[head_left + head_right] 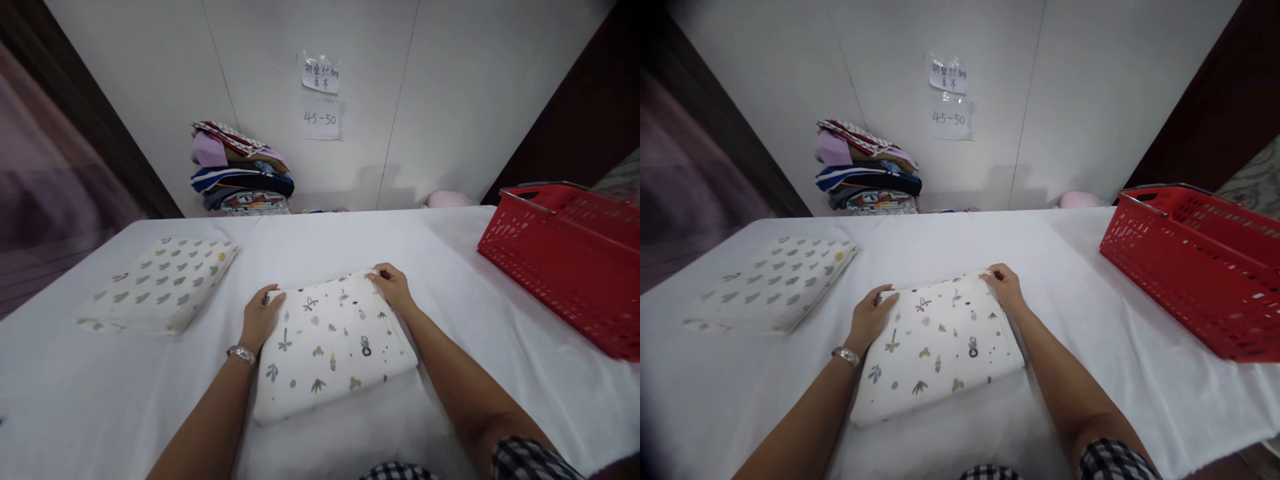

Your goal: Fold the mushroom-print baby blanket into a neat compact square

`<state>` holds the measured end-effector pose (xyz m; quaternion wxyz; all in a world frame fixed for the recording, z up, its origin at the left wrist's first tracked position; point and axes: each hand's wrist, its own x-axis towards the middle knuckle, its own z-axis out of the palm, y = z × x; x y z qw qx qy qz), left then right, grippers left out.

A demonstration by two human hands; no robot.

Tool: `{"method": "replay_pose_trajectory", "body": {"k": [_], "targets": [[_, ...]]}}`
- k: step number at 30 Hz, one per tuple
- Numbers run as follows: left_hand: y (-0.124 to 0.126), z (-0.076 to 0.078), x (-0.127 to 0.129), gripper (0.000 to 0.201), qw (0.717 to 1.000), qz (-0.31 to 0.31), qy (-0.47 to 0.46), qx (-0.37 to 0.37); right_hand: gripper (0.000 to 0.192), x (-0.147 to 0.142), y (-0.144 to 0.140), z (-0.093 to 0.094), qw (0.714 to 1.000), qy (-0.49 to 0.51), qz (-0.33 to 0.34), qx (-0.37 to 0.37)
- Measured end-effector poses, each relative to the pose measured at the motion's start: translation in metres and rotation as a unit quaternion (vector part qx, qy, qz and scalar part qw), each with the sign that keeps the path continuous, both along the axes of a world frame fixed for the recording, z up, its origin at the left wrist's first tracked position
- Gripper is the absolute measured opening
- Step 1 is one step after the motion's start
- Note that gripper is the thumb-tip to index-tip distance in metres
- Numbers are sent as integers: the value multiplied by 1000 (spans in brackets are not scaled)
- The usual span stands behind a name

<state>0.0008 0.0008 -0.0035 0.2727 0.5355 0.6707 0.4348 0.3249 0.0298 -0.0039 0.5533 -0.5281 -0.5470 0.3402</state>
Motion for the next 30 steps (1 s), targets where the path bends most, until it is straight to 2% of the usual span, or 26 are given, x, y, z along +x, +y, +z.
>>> {"method": "replay_pose_trajectory", "body": {"k": [5,8,12,16,30], "targets": [[-2,5,2,44,1000,16,26,0,24,-3,12,-9,998,-31,-14,-47],[-2,5,3,43,999,21,34,7,24,-2,13,-13,998,-38,-19,-40],[-1,4,3,44,999,23,36,-2,32,-1,15,-13,1000,8,-21,-12],[-1,4,2,45,999,23,39,-3,38,0,20,-17,999,-17,-27,-43],[-1,5,4,47,999,29,40,-6,26,2,19,-15,994,-88,-2,-69]]}}
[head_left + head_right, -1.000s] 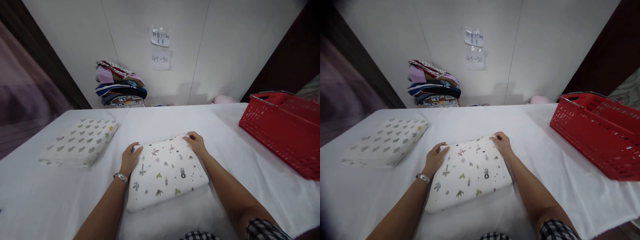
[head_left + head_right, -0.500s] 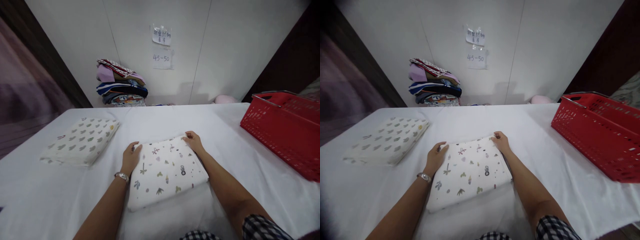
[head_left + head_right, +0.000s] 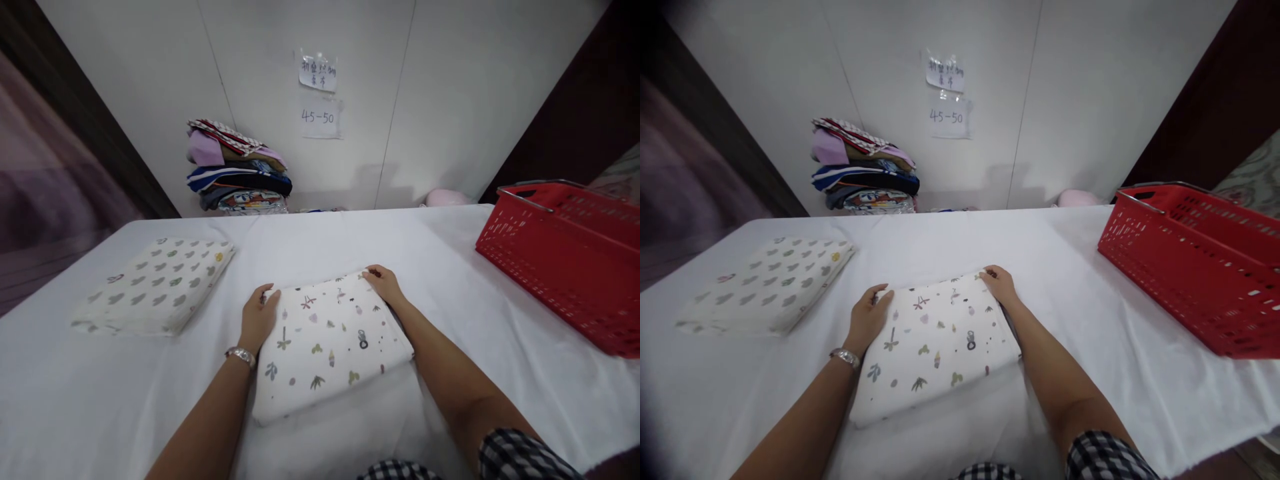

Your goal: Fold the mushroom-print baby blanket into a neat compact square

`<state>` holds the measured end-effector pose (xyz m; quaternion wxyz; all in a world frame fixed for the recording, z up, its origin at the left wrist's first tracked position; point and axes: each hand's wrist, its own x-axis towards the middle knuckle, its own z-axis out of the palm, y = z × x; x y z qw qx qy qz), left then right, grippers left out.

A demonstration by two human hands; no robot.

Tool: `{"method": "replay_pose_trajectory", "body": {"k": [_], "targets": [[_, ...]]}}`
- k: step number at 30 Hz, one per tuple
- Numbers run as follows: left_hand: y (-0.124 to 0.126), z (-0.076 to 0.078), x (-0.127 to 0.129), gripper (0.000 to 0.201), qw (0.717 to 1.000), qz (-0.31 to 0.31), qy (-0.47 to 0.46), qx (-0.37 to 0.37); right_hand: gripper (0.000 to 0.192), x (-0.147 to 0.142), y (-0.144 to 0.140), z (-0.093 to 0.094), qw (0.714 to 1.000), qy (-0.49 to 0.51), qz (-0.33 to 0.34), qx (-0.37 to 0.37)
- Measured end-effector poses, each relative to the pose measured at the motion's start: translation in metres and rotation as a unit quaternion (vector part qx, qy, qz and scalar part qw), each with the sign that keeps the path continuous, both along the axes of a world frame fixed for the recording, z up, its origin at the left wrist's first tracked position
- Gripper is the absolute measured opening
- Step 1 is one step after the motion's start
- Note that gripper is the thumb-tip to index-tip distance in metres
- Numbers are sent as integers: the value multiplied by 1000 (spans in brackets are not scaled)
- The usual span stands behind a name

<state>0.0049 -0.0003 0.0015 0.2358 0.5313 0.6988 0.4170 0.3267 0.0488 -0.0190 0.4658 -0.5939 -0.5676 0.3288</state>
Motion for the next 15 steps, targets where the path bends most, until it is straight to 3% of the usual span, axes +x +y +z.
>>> {"method": "replay_pose_trajectory", "body": {"k": [8,15], "targets": [[1,-4,-2,50,1000,-1,7,13,25,-1,3,6,995,-103,-8,-11],[0,-3,-1,47,1000,-1,4,9,32,3,3,7,994,-107,0,-20]]}}
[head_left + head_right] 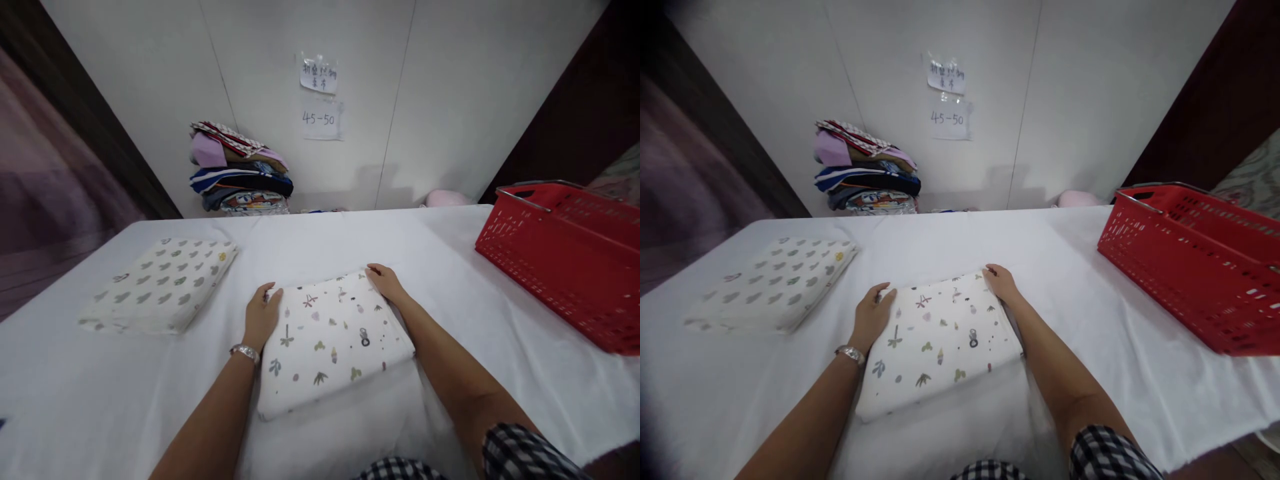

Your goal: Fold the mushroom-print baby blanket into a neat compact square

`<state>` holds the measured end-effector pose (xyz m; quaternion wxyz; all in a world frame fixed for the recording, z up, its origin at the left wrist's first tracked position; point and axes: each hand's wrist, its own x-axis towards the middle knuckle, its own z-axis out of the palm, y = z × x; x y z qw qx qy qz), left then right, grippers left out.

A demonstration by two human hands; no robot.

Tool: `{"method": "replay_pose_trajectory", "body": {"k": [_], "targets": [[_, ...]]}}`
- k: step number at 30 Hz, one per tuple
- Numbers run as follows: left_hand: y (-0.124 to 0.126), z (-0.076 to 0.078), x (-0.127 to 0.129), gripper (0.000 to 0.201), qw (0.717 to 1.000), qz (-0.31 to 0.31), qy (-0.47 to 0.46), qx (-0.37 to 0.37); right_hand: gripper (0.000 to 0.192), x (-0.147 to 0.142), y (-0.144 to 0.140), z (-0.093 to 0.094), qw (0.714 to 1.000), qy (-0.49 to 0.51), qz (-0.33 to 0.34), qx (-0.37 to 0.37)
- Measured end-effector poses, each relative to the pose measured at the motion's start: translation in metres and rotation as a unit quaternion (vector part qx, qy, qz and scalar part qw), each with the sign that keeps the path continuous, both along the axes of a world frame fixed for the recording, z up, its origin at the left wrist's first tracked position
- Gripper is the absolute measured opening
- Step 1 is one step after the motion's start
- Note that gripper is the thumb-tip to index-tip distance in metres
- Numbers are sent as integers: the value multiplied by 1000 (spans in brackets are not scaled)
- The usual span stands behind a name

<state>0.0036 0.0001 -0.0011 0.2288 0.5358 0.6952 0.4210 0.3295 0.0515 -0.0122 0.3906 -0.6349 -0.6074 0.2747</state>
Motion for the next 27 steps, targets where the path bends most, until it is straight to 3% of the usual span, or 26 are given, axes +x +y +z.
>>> {"method": "replay_pose_trajectory", "body": {"k": [3,5,8,10,17,23,27], "targets": [[1,-2,-1,47,1000,-4,-2,5,48,-11,-24,15,997,-57,32,50],[1,-3,-1,49,1000,-8,-4,0,56,-26,-46,29,982,-108,127,83],[1,-5,-1,50,1000,-10,-8,-6,64,-46,-68,42,931,-183,310,67],[1,-5,-2,49,1000,-8,-4,-4,67,-53,-68,42,905,-236,354,28],[1,-4,-2,50,1000,-14,14,-3,68,-49,-42,23,890,-321,323,29],[2,-4,-3,49,999,-11,40,-14,72,-49,-45,21,885,-331,327,24],[-1,6,-2,51,992,-15,122,13,74,-50,-44,22,881,-343,327,14]]}}
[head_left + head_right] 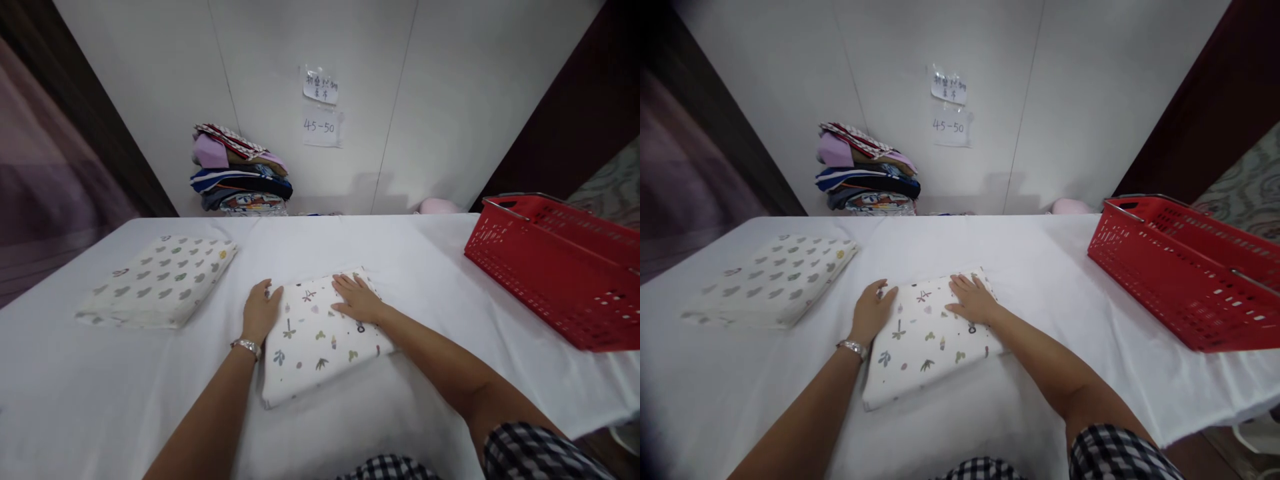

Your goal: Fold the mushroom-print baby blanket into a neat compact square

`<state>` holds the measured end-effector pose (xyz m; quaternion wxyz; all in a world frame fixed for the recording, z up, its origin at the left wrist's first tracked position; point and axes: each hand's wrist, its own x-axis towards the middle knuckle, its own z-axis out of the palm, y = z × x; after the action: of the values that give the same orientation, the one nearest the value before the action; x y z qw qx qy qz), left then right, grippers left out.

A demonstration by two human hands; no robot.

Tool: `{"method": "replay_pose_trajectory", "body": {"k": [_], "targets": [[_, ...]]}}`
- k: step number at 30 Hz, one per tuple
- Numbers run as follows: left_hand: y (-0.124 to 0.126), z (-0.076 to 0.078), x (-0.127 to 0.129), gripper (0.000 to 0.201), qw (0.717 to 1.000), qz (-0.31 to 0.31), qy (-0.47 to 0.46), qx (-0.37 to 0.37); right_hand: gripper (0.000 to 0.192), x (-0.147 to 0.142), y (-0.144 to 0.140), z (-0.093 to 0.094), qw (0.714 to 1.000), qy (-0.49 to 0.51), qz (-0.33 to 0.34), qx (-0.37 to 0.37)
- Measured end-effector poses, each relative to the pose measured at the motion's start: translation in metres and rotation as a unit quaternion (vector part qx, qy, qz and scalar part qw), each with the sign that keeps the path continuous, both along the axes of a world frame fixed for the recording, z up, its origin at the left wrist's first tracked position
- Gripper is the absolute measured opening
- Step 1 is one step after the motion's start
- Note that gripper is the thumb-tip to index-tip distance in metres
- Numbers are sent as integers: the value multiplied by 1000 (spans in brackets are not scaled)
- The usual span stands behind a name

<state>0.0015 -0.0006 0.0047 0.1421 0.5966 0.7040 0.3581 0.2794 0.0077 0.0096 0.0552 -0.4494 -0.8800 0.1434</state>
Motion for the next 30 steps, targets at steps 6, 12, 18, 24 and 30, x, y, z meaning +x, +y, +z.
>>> {"method": "replay_pose_trajectory", "body": {"k": [6,12,18,24,30], "targets": [[-13,15,21,56,977,-108,181,33,75,-1,-1,3,1000,-20,-1,-3],[-21,-5,41,65,944,-180,274,-38,72,-4,-1,6,1000,-19,-11,-9],[-21,-3,39,67,940,-180,283,-56,65,3,-3,16,997,13,-17,-67],[-23,6,40,67,944,-193,256,-79,61,40,-46,3,981,121,-138,-62],[-5,22,34,53,949,-182,241,-92,69,63,-116,-21,872,337,-345,-86]]}}
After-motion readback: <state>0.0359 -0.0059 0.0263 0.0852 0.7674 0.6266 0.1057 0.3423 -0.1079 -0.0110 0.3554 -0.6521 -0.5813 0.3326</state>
